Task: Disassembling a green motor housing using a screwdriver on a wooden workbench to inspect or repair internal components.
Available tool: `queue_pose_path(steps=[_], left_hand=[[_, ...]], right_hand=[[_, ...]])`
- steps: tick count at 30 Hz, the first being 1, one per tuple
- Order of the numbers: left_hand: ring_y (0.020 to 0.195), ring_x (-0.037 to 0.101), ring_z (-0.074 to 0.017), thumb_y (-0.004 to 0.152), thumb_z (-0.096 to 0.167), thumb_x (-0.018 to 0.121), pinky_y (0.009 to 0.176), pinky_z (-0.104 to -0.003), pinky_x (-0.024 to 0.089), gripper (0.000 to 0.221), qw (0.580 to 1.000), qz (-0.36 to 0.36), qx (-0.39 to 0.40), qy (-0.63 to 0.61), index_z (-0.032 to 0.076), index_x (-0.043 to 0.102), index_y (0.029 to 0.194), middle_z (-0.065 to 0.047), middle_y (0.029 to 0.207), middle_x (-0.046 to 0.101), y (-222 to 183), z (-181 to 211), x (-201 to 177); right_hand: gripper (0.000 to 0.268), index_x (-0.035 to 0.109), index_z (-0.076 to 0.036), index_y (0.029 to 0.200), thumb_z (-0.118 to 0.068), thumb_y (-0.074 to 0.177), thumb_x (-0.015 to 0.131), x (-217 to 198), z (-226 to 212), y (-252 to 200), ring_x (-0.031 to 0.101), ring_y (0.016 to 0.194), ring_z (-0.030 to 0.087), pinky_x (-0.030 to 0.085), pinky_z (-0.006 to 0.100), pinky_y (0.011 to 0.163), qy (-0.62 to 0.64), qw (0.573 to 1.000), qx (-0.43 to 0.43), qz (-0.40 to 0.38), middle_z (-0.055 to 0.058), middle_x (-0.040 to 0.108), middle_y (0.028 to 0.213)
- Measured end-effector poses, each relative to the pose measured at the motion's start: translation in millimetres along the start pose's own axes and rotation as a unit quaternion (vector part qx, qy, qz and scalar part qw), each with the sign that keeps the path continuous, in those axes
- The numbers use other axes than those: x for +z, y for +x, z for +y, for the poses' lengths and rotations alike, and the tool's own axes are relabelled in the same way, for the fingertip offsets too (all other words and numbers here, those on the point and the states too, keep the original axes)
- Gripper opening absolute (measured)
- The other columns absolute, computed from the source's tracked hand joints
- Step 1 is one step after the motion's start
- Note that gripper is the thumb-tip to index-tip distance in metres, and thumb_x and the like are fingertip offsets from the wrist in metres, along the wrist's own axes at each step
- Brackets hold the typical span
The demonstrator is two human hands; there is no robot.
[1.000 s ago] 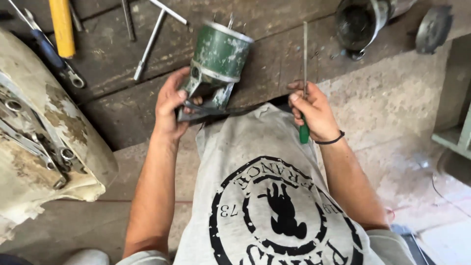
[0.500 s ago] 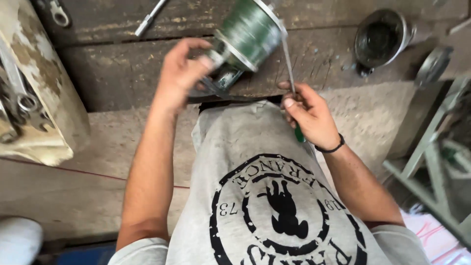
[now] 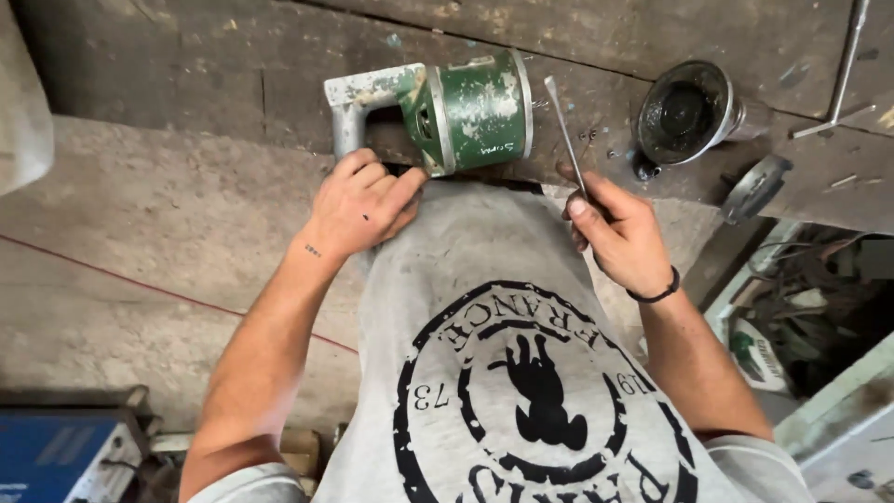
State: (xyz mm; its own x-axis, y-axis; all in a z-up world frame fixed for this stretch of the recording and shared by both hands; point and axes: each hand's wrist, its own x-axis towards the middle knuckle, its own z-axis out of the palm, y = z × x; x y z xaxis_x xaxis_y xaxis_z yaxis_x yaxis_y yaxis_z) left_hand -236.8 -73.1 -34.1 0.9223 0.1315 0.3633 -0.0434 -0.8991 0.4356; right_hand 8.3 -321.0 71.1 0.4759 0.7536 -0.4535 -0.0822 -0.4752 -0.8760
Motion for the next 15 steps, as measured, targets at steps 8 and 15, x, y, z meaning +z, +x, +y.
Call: queue_pose_path(steps=[8,15], left_hand=[[0.063,0.055,-0.0181,0.101,0.017,0.058,0.093,-0.036,0.058,0.016,0.995,0.084,-0.003,0.059,0.012,0.072,0.097,-0.003,0.064,0.049,-13.4,22.8,27.0],[0.062,0.055,-0.0179,0.103,0.018,0.055,0.091,-0.035,0.059,0.019,0.997,0.078,0.018,0.02,0.012,0.072,0.098,-0.003,0.064,0.047,-0.6,8.9,12.5]], right_hand=[[0.032,0.065,0.006,0.132,-0.005,0.102,0.064,0.8,11.8,3.1,0.061,0.054,0.018,0.054,0.033,0.048,-0.022,0.998,0.06,-0.001,0.015,0.063,0.076],[0.038,0.06,0.007,0.136,-0.001,0.099,0.064,23.9,1.1,2.8,0.063,0.058,0.02,0.055,0.036,0.05,0.004,0.997,0.08,0.016,0.016,0.063,0.082]])
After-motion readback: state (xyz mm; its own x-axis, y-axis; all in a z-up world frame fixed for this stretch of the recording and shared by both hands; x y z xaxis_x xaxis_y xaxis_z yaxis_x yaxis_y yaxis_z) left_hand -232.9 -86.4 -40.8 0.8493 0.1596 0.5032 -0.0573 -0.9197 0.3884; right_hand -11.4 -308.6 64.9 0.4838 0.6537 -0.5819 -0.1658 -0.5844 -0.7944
